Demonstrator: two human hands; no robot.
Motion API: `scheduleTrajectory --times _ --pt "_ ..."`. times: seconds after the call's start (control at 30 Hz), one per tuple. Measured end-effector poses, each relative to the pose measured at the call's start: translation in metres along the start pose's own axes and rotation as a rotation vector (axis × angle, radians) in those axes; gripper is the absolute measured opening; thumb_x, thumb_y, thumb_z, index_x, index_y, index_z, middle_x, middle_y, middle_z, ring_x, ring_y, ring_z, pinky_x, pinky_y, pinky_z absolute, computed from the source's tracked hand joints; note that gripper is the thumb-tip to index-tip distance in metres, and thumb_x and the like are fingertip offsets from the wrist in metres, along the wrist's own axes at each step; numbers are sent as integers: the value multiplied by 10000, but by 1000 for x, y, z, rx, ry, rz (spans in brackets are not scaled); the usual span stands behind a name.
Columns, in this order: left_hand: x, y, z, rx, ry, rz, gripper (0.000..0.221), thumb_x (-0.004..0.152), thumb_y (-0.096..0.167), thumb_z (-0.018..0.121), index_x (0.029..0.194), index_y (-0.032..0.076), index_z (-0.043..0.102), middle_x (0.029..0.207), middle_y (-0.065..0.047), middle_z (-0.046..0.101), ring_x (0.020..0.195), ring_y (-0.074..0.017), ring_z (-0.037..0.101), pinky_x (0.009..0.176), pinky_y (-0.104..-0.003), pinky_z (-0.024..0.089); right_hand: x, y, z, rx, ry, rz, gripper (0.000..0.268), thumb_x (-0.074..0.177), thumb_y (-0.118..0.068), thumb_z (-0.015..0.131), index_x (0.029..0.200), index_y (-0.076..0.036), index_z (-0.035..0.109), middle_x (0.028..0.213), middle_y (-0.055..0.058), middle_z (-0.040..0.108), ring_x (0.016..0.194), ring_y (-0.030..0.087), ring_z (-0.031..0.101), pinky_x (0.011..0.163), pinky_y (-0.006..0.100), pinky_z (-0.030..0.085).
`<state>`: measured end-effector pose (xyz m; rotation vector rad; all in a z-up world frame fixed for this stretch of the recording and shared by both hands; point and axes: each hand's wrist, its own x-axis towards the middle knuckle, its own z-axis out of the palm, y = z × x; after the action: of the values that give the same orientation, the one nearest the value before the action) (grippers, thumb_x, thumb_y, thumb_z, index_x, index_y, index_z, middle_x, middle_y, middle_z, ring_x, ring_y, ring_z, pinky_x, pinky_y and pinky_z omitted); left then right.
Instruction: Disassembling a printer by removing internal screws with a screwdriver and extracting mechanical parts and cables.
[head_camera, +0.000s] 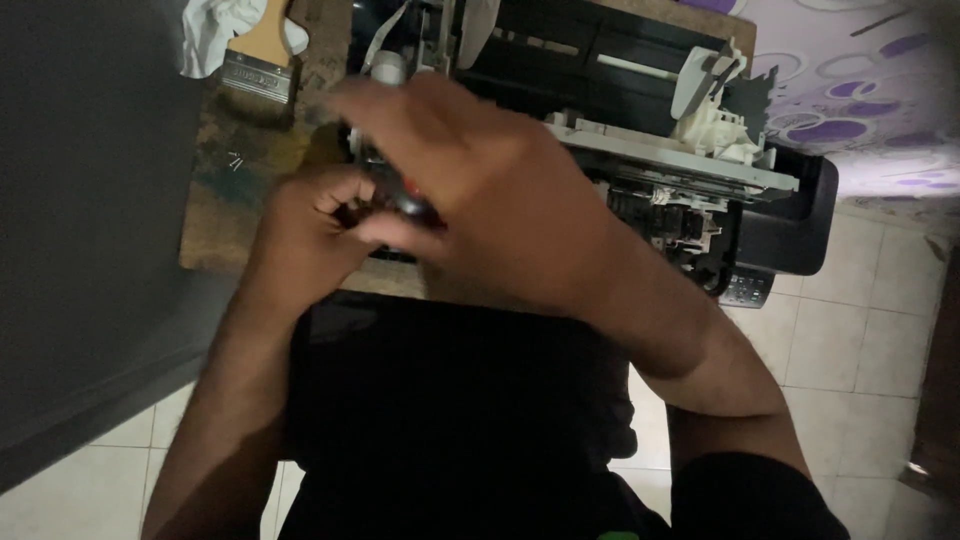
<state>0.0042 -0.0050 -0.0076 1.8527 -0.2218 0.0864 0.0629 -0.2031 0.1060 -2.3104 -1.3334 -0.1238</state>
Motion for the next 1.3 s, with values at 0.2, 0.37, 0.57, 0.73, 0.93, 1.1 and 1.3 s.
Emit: scheduleTrajectory --times 0.2,0.37,0.57,0.73,0.93,1.1,1.3 --pt "-4 -11 -5 117 -115 51 334 915 -9 699 705 106 466 651 5 456 606 -121 377 551 -317 262 0 8 -5 274 -143 -149 886 980 -74 995 1568 -88 332 1375 193 559 1229 326 652 1042 388 564" --pt "-8 -11 1 240 -59 -113 393 912 126 782 629 127 509 544 22 493 496 -104 416 481 -316 281 1 0 -1 17 -78 -63 977 853 -461 1051 1508 -110 418 1335 113 605 1123 212 693 822 312 582" --pt "-3 -6 -4 226 -144 31 294 923 243 828 802 65 628 666 -12 543 590 -129 457 520 -331 310 2 0 -6 142 -150 10 737 853 -239 950 1389 -113 459 1264 130 545 989 277 654 737 384 543" --pt "1 1 -7 170 -212 109 254 915 -66 570 739 90 474 673 -9 477 620 -142 420 577 -328 292 5 -1 -21 281 -283 38 820 863 -18 795 1540 -123 344 1392 164 525 849 186 642 631 290 522" --pt "0 -4 -1 140 -138 66 204 924 -67 611 777 54 540 721 -49 529 678 -157 486 600 -335 334 -4 4 -17 51 -186 24 928 826 -352 926 1542 -124 381 1351 153 629 945 233 689 653 333 535" --pt "0 -8 -2 87 -90 82 143 869 -65 634 945 30 710 886 -79 706 812 -196 653 673 -351 473 -7 2 -6 2 -109 71 728 901 -365 916 1435 -106 494 1275 148 657 1042 273 698 702 345 554" --pt "-4 -2 -10 110 -214 69 314 1049 18 545 754 87 465 674 -57 421 616 -151 353 596 -341 223 -2 -3 -13 187 -76 -112 453 974 106 695 1386 35 519 1262 215 503 1050 328 642 772 362 571"
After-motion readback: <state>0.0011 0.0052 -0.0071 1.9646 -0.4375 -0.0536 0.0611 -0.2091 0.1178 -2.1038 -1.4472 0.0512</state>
